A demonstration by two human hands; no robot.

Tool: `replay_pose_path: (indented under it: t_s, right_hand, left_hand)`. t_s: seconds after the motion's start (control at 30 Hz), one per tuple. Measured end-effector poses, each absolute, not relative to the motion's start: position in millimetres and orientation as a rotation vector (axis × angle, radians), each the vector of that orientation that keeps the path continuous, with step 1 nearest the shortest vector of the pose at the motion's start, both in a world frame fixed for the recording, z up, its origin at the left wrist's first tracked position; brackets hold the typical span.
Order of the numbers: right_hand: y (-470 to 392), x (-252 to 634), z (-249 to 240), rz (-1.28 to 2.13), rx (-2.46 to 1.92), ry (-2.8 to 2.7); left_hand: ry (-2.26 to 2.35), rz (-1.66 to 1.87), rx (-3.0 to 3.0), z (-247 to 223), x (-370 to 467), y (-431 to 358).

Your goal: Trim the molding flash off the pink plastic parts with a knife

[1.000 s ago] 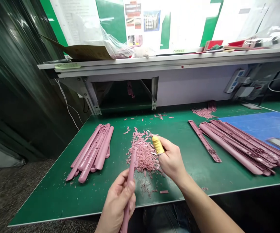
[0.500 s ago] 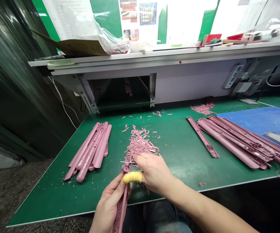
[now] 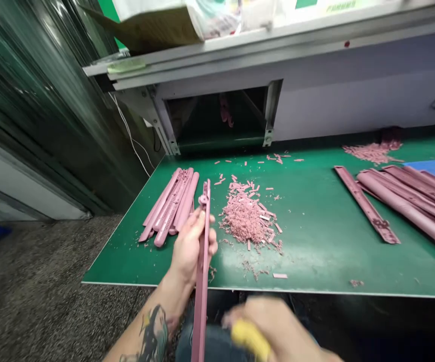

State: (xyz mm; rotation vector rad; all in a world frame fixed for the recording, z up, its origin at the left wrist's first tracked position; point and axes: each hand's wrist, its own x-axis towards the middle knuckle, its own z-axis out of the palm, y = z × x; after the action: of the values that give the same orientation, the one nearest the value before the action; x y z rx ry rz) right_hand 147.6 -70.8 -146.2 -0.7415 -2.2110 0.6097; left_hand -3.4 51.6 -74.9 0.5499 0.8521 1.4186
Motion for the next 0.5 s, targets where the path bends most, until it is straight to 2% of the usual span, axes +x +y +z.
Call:
replay_pose_path:
  t_s: [0.2,0.33,0.5]
  right_hand:
    - [8.5,170.1,-76.1,0.609,-0.984,-1.855]
    - [16.5,154.7,-71.3,0.482,-1.098,-1.807]
    - [9.1,149.1,-75.4,0.478,-1.07,-1.796]
  left_hand:
    - [0.848,1.167,0.592,-92.0,7.8,-1.1]
    - [0.823,1.166,0.599,-98.8,15.7,-15.4]
    - [0.811,1.201,0.6,-95.9,17.7,-20.5]
